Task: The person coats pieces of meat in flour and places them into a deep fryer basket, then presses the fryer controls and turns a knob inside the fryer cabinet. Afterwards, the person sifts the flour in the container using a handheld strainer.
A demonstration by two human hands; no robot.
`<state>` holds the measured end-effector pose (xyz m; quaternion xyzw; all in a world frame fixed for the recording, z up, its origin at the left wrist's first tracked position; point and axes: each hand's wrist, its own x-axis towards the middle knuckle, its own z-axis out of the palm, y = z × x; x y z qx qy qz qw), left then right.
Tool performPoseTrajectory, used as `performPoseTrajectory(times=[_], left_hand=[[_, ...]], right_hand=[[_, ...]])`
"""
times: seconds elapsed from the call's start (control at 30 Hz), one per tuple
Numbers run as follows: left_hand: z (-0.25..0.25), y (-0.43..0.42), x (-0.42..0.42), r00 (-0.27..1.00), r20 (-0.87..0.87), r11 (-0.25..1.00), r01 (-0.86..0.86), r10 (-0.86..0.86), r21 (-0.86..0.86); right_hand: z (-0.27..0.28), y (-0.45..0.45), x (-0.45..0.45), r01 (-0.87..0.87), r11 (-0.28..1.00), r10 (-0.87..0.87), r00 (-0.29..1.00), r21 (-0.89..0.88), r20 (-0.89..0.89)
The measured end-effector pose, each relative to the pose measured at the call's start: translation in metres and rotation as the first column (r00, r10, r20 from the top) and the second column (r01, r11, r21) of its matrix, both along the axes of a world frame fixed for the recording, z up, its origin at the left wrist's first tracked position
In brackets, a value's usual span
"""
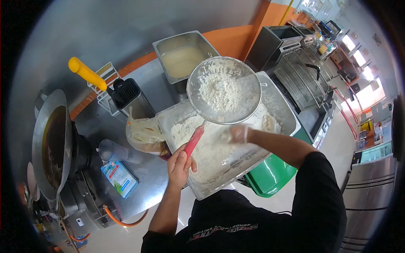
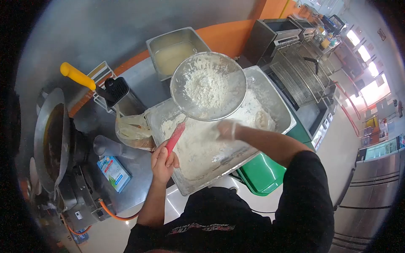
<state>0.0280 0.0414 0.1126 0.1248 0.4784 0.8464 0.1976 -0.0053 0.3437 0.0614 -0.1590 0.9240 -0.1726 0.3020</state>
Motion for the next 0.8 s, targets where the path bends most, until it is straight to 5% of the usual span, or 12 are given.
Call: performPoseTrajectory(times=[0.03, 0.07, 0.1, 0.17, 0.23, 0.4, 0.47, 0.57, 0.6, 0.67, 0.7, 0.8], left_hand=[[0.006, -0.004, 0.003, 1.0, 0.002, 0.999, -0.008, 0.008, -0.04], [0.013, -0.008, 0.006, 1.0, 0.008, 0.997, -0.016, 0.017, -0.081], [0.022, -0.015, 0.008, 0.999, 0.039, 0.993, -0.004, 0.009, -0.115], [0.019, -0.035, 0.022, 1.0, 0.008, 0.985, 0.019, -0.018, -0.172], [0.028, -0.045, 0.03, 0.998, -0.002, 0.96, 0.059, -0.062, -0.272], [0.033, -0.046, 0.037, 0.989, 0.046, 0.926, 0.149, -0.142, -0.347], [0.031, -0.04, 0.042, 0.987, 0.072, 0.909, 0.161, -0.144, -0.384], [0.027, -0.027, 0.041, 0.975, 0.113, 0.916, 0.219, -0.192, -0.336], [0.026, -0.026, 0.041, 0.977, 0.115, 0.918, 0.208, -0.179, -0.337], [0.021, -0.024, 0.039, 0.966, 0.108, 0.91, 0.257, -0.234, -0.324], [0.022, -0.023, 0.037, 0.969, 0.106, 0.914, 0.247, -0.224, -0.321], [0.02, -0.022, 0.033, 0.967, 0.092, 0.922, 0.255, -0.238, -0.291]], right_hand=[[0.028, 0.014, 0.016, 0.072, 0.986, -0.131, 0.889, -0.149, -0.438], [0.042, 0.04, 0.008, 0.14, 0.99, -0.141, 0.967, -0.022, -0.211], [0.039, 0.064, 0.008, 0.096, 0.986, -0.135, 0.941, -0.137, -0.311], [0.004, 0.115, 0.012, 0.262, 0.965, -0.249, 0.873, -0.028, -0.42], [0.085, 0.09, 0.028, 0.578, 0.805, -0.453, 0.748, 0.139, -0.486], [0.1, 0.088, 0.018, 0.59, 0.803, -0.437, 0.483, -0.086, -0.759], [0.11, 0.057, 0.014, 0.574, 0.818, -0.441, 0.582, -0.04, -0.683], [0.163, -0.009, 0.022, 0.381, 0.911, -0.412, 0.862, -0.159, -0.295], [0.147, -0.005, 0.021, 0.369, 0.916, -0.401, 0.868, -0.159, -0.293], [0.105, 0.02, 0.019, 0.016, 0.899, -0.286, 0.779, -0.438, -0.558], [0.111, 0.03, 0.021, 0.007, 0.901, -0.275, 0.782, -0.434, -0.559], [0.132, 0.068, 0.028, 0.433, 0.689, -0.688, 0.643, -0.581, -0.337]])
